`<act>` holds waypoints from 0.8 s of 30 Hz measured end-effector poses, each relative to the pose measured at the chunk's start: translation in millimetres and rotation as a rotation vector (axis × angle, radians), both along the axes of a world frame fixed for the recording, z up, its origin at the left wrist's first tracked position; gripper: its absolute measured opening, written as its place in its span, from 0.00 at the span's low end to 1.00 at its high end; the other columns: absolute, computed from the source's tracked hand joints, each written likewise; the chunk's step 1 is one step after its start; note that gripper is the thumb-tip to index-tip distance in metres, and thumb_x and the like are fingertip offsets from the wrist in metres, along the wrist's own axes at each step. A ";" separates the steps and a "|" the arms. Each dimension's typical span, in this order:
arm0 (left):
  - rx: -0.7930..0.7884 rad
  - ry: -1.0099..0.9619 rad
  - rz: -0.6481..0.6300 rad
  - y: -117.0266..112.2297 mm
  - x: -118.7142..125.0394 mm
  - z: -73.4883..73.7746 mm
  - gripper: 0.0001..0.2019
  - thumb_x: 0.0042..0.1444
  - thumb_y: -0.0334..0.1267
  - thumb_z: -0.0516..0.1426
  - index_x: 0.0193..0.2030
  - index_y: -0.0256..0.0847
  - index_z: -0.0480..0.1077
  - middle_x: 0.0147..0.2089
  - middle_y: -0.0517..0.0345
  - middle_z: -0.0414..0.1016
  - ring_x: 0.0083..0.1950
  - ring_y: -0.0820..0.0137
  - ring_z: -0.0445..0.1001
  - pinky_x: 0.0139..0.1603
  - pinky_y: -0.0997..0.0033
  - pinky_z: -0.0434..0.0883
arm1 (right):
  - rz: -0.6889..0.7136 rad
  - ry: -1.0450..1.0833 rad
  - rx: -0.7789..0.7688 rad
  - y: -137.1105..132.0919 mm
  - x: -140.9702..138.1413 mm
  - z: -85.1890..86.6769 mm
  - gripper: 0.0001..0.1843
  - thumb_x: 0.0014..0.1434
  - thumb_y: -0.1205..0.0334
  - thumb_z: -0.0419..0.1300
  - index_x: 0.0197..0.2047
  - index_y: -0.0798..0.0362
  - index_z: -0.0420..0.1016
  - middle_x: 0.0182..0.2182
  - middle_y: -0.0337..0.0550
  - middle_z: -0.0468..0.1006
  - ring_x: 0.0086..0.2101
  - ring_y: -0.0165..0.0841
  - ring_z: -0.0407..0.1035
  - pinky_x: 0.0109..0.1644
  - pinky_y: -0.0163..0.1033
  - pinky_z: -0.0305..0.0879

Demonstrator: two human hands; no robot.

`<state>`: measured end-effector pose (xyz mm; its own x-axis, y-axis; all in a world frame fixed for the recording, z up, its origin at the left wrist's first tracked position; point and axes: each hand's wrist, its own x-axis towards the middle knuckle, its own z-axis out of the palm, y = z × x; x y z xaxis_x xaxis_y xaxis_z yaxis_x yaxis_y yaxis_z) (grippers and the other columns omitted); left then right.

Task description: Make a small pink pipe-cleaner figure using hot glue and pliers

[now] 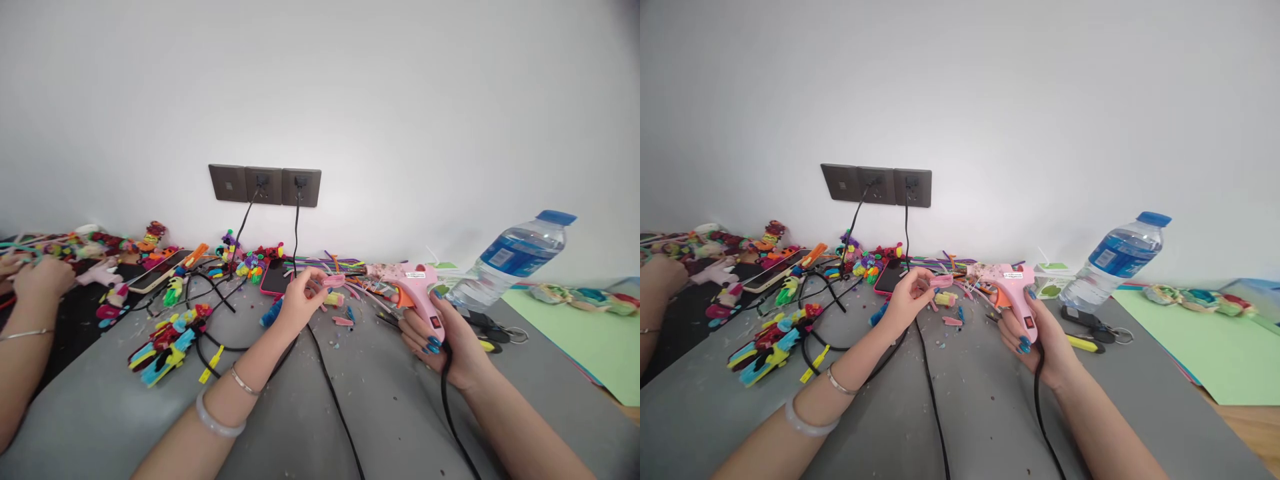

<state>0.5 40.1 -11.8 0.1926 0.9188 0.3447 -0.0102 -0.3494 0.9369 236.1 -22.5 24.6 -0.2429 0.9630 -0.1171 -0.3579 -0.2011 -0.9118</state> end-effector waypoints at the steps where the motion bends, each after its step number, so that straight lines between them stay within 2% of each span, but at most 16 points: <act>1: 0.001 0.010 0.002 -0.7 0.0 0.9 0.08 0.54 0.36 0.58 0.41 0.41 0.67 0.38 0.57 0.69 0.31 0.74 0.68 0.26 0.76 0.74 | 0.008 -0.020 0.012 -1.2 -0.1 -1.7 0.35 0.62 0.38 0.49 0.12 0.50 0.53 0.12 0.35 0.45 0.15 0.26 0.39 0.19 0.37 0.40; 4: 0.010 0.031 0.012 -2.8 -0.1 3.6 0.07 0.54 0.36 0.58 0.40 0.40 0.67 0.38 0.56 0.70 0.31 0.74 0.69 0.26 0.77 0.74 | 0.048 -0.100 0.064 -2.4 -2.8 -5.5 0.35 0.61 0.34 0.48 0.12 0.51 0.57 0.11 0.35 0.48 0.15 0.26 0.42 0.19 0.37 0.41; 8: 0.024 0.038 0.007 -4.9 -0.4 6.4 0.07 0.54 0.36 0.58 0.40 0.41 0.67 0.39 0.57 0.69 0.31 0.74 0.69 0.25 0.76 0.74 | 0.125 -0.187 0.108 -2.6 -6.5 -9.1 0.37 0.61 0.32 0.46 0.12 0.50 0.58 0.10 0.35 0.50 0.14 0.26 0.43 0.19 0.37 0.40; 12: 0.053 0.073 0.012 -6.3 -0.1 7.4 0.07 0.54 0.36 0.58 0.40 0.41 0.68 0.37 0.57 0.70 0.30 0.74 0.69 0.26 0.77 0.74 | 0.088 -0.223 0.134 -5.3 -7.4 -11.5 0.32 0.62 0.34 0.48 0.18 0.51 0.60 0.10 0.34 0.53 0.14 0.26 0.44 0.19 0.36 0.43; 17: 0.082 0.065 0.002 -6.6 0.9 7.0 0.06 0.54 0.35 0.58 0.40 0.41 0.68 0.37 0.57 0.71 0.31 0.74 0.70 0.26 0.77 0.73 | 0.084 -0.298 0.153 -7.2 -7.7 -13.2 0.34 0.63 0.35 0.47 0.16 0.50 0.58 0.10 0.35 0.54 0.15 0.27 0.47 0.20 0.37 0.42; 21: 0.084 0.055 -0.016 -6.3 1.9 6.0 0.08 0.53 0.35 0.58 0.41 0.41 0.68 0.36 0.57 0.70 0.31 0.74 0.69 0.27 0.77 0.73 | 0.079 -0.316 0.155 -6.8 -8.7 -12.4 0.29 0.61 0.34 0.49 0.24 0.50 0.65 0.11 0.33 0.56 0.15 0.27 0.46 0.21 0.37 0.43; 24: 0.081 0.047 -0.023 -6.4 2.2 5.7 0.08 0.53 0.36 0.59 0.41 0.41 0.69 0.34 0.58 0.68 0.31 0.73 0.69 0.27 0.77 0.73 | 0.088 -0.333 0.145 -6.8 -9.1 -11.5 0.29 0.61 0.33 0.49 0.23 0.50 0.63 0.10 0.33 0.56 0.15 0.27 0.46 0.20 0.36 0.43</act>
